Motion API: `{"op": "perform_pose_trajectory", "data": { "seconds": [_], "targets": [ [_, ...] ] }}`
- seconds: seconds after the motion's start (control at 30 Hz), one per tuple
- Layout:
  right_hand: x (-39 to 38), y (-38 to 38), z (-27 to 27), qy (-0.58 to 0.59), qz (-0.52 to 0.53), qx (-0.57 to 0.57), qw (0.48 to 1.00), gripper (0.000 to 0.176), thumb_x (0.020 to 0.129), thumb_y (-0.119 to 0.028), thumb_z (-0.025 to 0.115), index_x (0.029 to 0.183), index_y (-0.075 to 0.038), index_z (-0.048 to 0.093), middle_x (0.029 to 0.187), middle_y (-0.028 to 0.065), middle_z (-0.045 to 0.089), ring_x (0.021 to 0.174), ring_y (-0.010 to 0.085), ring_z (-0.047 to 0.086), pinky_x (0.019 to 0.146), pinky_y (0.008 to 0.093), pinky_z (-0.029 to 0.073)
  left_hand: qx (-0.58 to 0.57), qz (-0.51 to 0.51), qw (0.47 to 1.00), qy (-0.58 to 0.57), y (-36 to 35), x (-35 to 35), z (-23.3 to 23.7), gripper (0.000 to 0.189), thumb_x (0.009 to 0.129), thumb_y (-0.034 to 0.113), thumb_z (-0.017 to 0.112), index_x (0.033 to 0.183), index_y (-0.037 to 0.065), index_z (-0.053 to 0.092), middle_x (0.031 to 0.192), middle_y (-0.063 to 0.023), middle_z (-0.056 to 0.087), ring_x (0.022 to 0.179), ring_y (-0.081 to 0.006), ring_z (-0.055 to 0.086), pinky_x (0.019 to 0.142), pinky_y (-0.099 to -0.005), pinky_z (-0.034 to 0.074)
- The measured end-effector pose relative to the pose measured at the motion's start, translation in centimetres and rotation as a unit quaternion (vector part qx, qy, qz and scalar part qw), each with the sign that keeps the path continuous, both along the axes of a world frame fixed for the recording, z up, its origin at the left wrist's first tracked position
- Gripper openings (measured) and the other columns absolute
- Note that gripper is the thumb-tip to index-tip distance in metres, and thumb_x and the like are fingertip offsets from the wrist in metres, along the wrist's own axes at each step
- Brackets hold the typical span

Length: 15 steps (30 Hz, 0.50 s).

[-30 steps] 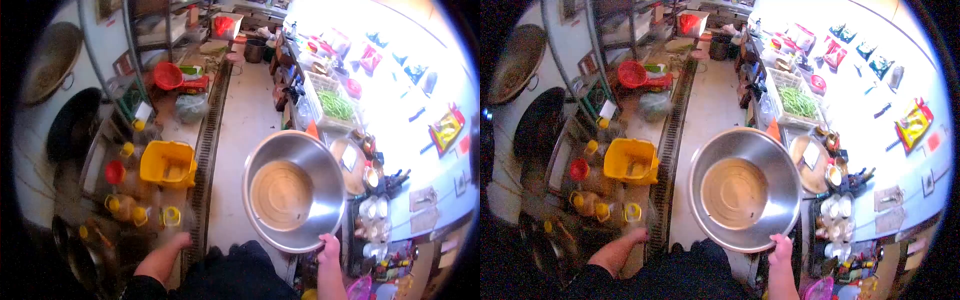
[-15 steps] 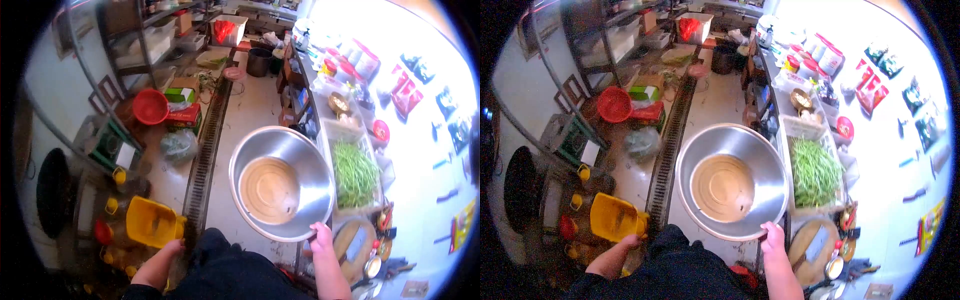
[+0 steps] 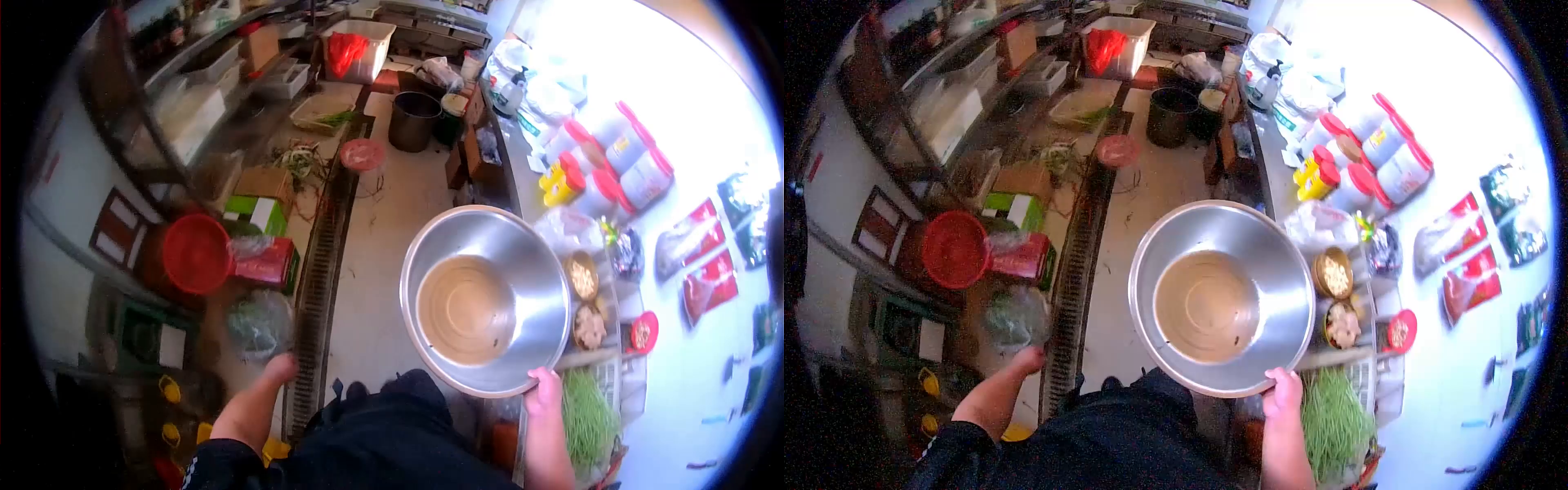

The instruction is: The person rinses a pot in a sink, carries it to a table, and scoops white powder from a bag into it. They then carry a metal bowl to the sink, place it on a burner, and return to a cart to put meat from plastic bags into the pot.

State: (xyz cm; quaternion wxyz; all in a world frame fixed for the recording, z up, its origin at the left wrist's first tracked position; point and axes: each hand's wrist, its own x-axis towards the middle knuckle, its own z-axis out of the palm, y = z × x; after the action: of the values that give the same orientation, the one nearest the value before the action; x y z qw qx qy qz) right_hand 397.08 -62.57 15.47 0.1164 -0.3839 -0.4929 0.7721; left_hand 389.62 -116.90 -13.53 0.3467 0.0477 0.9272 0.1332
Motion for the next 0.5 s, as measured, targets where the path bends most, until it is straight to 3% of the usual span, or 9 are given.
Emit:
{"op": "perform_pose_trajectory", "data": {
  "seconds": [0.03, 0.1, 0.23, 0.33, 0.4, 0.47, 0.5],
  "targets": [
    [-3.5, 0.9, -0.2, -0.001, 0.0, -0.002, 1.0, 0.029, 0.068, 0.005, 0.053, 0.097, 0.007, 0.052, 0.089, 0.0124, 0.057, 0.084, 0.0255, 0.057, 0.08, 0.0377, 0.046, 0.046, 0.113, 0.992, 0.041, 2.8, -5.2, 2.8, 0.028, 0.078, 0.026, 0.054, 0.094, 0.005, 0.063, 0.095, -0.0189, 0.063, 0.091, -0.0355, 0.059, 0.078, -0.0422, 0.048],
    [-10.5, 3.0, -1.1, 0.026, 0.005, 0.015, 1.0, 0.03, 0.068, 0.005, 0.053, 0.098, 0.007, 0.052, 0.092, 0.0123, 0.058, 0.086, 0.0258, 0.057, 0.081, 0.0378, 0.046, 0.129, 0.134, 0.979, 0.086, 6.9, -15.5, 6.4, 0.028, 0.079, 0.027, 0.055, 0.094, 0.005, 0.063, 0.095, -0.0192, 0.063, 0.091, -0.0348, 0.06, 0.08, -0.042, 0.048],
    [-27.3, 7.1, -2.6, 0.029, 0.037, 0.01, 0.999, 0.031, 0.068, 0.004, 0.052, 0.099, 0.005, 0.051, 0.092, 0.0106, 0.057, 0.086, 0.0248, 0.057, 0.08, 0.0382, 0.047, 0.197, 0.176, 0.957, 0.123, 11.9, -30.7, 5.7, 0.028, 0.079, 0.029, 0.057, 0.093, 0.006, 0.063, 0.095, -0.0194, 0.063, 0.091, -0.0348, 0.06, 0.08, -0.0428, 0.047],
    [-41.5, 9.1, -2.7, 0.029, 0.065, -0.007, 0.997, 0.03, 0.069, 0.005, 0.052, 0.099, 0.005, 0.051, 0.09, 0.0101, 0.056, 0.086, 0.0246, 0.057, 0.08, 0.039, 0.047, 0.127, 0.178, 0.975, 0.046, 11.6, -36.3, -0.5, 0.032, 0.079, 0.033, 0.059, 0.093, 0.005, 0.064, 0.095, -0.0188, 0.064, 0.092, -0.0362, 0.059, 0.08, -0.0417, 0.047],
    [-49.7, 9.7, -2.4, 0.003, 0.083, -0.021, 0.996, 0.03, 0.069, 0.005, 0.052, 0.099, 0.005, 0.051, 0.09, 0.0102, 0.056, 0.086, 0.0246, 0.056, 0.08, 0.0394, 0.047, 0.049, 0.115, 0.991, -0.037, 10.7, -38.6, -1.9, 0.033, 0.08, 0.035, 0.058, 0.094, 0.006, 0.064, 0.094, -0.0179, 0.064, 0.092, -0.0362, 0.06, 0.081, -0.0421, 0.047],
    [-58.7, 10.0, -2.4, -0.005, 0.106, -0.037, 0.994, 0.03, 0.07, 0.004, 0.052, 0.1, 0.005, 0.051, 0.093, 0.0112, 0.055, 0.085, 0.0253, 0.056, 0.08, 0.0406, 0.047, -0.02, 0.208, 0.969, -0.131, 11.2, -40.6, -0.1, 0.034, 0.079, 0.034, 0.057, 0.098, 0.006, 0.064, 0.095, -0.0163, 0.065, 0.094, -0.0354, 0.06, 0.082, -0.0439, 0.047],
    [-63.3, 10.3, -2.7, -0.002, 0.12, -0.043, 0.992, 0.031, 0.07, 0.003, 0.052, 0.101, 0.005, 0.05, 0.094, 0.0117, 0.055, 0.085, 0.0257, 0.056, 0.08, 0.0411, 0.047, 0.031, 0.236, 0.967, -0.091, 10.0, -40.5, -2.6, 0.032, 0.079, 0.032, 0.057, 0.099, 0.007, 0.065, 0.097, -0.0153, 0.065, 0.095, -0.0339, 0.06, 0.082, -0.0431, 0.047]
  ]
}}
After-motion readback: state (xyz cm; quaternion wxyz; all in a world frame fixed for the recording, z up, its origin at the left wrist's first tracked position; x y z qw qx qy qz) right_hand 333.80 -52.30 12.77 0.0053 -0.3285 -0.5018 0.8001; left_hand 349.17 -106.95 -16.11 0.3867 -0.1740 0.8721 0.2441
